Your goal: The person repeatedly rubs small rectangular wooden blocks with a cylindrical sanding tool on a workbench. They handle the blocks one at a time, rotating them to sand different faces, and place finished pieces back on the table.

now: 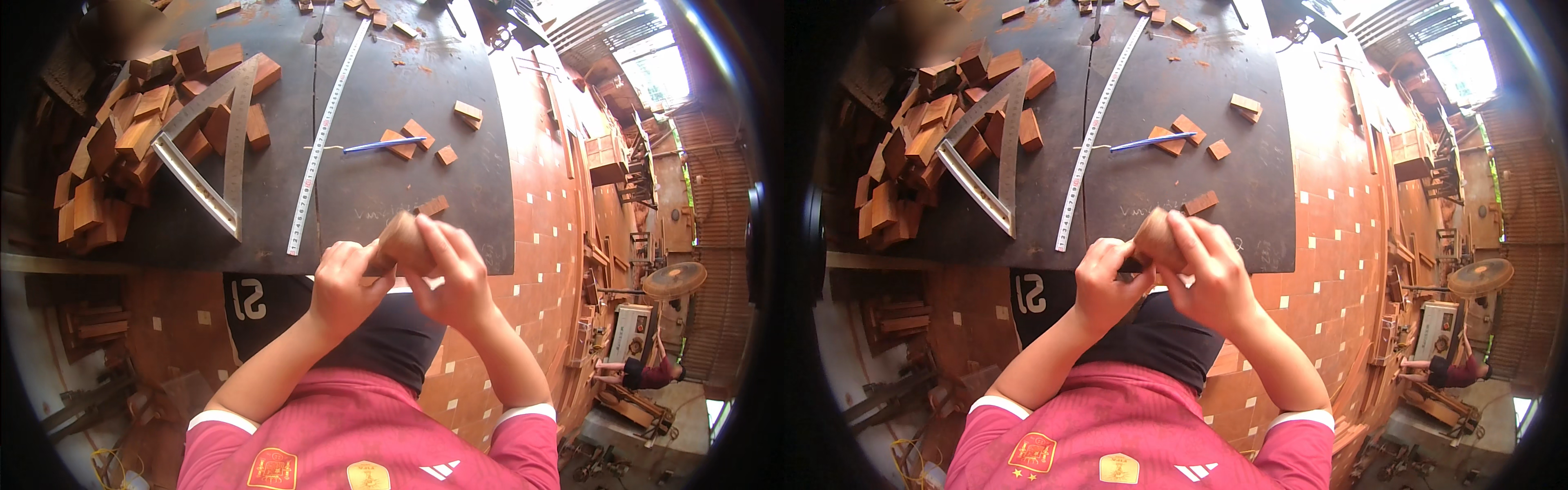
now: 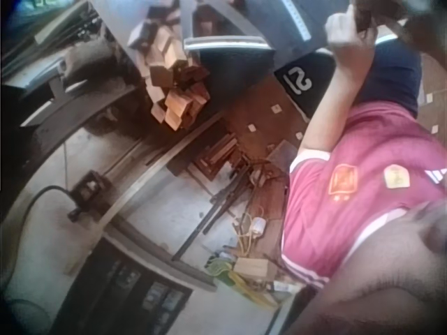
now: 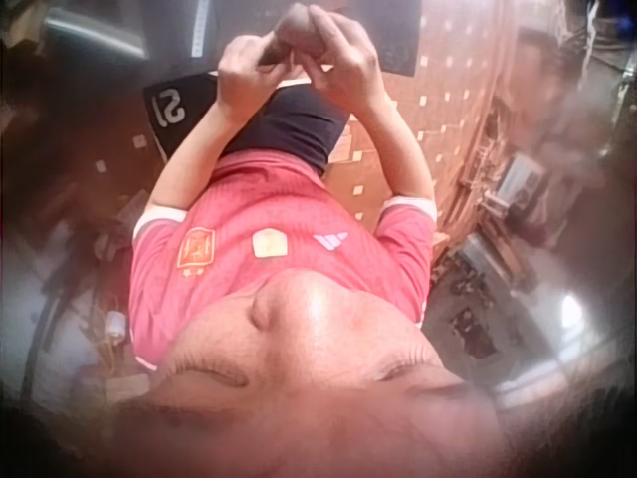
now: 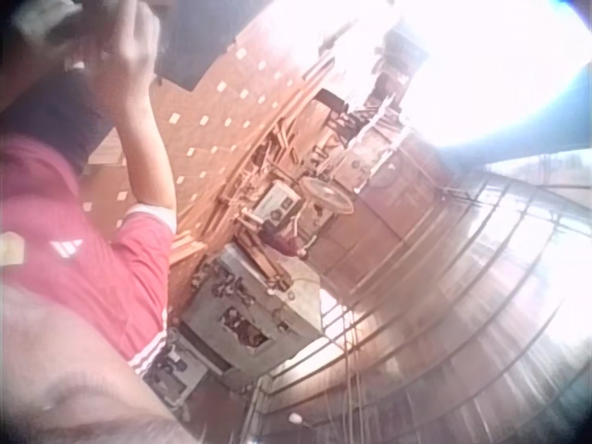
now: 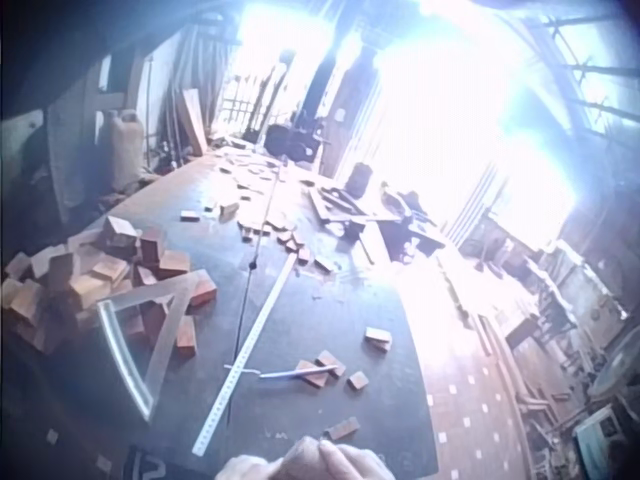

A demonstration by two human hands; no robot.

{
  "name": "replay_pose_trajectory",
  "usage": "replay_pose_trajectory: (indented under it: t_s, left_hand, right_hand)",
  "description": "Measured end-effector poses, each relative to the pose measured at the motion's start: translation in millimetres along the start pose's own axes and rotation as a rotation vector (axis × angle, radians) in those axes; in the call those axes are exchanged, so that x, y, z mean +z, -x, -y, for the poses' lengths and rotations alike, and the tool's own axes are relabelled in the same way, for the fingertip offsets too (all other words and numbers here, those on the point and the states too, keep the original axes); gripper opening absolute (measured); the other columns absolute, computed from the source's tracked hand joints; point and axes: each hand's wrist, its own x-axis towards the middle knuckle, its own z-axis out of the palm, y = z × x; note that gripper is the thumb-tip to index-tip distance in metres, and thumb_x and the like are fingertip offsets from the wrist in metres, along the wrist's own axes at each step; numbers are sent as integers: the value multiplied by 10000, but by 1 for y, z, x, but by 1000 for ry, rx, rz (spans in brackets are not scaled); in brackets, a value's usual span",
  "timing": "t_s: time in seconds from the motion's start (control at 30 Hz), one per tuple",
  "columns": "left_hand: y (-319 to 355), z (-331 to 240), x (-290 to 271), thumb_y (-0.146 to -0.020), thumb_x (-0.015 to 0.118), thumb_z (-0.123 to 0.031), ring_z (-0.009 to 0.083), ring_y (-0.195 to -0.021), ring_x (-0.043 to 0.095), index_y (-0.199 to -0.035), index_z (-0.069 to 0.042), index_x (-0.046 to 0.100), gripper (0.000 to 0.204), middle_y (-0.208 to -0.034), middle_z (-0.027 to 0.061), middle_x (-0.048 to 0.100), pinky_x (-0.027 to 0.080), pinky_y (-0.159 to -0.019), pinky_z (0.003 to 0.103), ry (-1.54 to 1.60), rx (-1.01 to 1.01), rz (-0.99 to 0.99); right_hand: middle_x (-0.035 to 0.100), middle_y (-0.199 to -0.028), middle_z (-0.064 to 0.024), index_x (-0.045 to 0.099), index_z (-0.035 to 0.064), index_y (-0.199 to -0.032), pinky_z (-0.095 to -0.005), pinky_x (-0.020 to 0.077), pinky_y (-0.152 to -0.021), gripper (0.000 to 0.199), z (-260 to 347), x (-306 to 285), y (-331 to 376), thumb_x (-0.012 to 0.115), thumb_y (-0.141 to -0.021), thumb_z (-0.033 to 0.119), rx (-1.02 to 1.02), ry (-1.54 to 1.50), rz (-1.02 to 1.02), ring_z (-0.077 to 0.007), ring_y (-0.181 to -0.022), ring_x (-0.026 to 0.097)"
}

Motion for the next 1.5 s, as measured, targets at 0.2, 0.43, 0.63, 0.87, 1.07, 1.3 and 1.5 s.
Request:
replay_pose_trajectory:
  t_s: [0.2,0.43,0.63,0.87,1.07,1.3,1.5]
  left_hand:
    - [-2,-5,-5,-700,907,-47,325,-841,716,-1065,-33,736,404,-907,103,717,599,-771,426,-16,-27,22]
    - [0,-1,0,-689,910,-57,321,-826,690,-1125,-25,753,465,-881,103,671,564,-775,428,0,-1,-11]
    - [1,-1,2,-685,906,-47,325,-830,687,-1141,-26,751,482,-891,106,667,568,-775,431,10,2,-17]
    - [1,-1,0,-690,902,-45,326,-851,691,-1160,-14,748,495,-895,113,663,571,-782,436,7,1,-2]
    - [0,-2,-1,-705,916,-53,333,-838,712,-1107,-35,752,434,-916,122,708,598,-766,429,0,-10,10]
    - [0,-2,2,-704,920,-57,328,-839,712,-1102,-30,750,434,-915,118,710,595,-761,429,-11,-8,-17]
    - [-1,-3,0,-706,924,-51,325,-825,712,-1118,-24,756,446,-906,123,710,596,-752,426,-23,2,-2]
  right_hand:
    - [708,-1200,-242,652,-54,-1401,-437,602,-872,738,9,2,8,918,-717,21,-58,-34,3,-391,-1006,718]
    - [707,-1206,-257,650,-65,-1393,-452,605,-869,726,7,6,10,907,-718,13,-17,-1,-54,-402,-1013,721]
    - [693,-1207,-231,636,-44,-1418,-459,594,-878,703,-9,4,1,887,-766,34,50,-7,-82,-399,-1021,702]
    - [697,-1185,-242,637,-52,-1414,-465,598,-883,721,0,0,13,899,-746,27,10,-50,-47,-411,-1010,702]
    - [684,-1198,-238,635,-54,-1420,-455,597,-876,724,5,3,17,904,-751,20,-12,-44,-38,-388,-1004,703]
    - [693,-1204,-221,638,-39,-1416,-450,599,-844,723,-4,1,4,890,-740,20,4,20,-65,-381,-993,699]
    - [692,-1183,-214,653,-40,-1397,-453,607,-850,712,-10,-1,-4,901,-733,34,3,-15,-50,-384,-999,702]
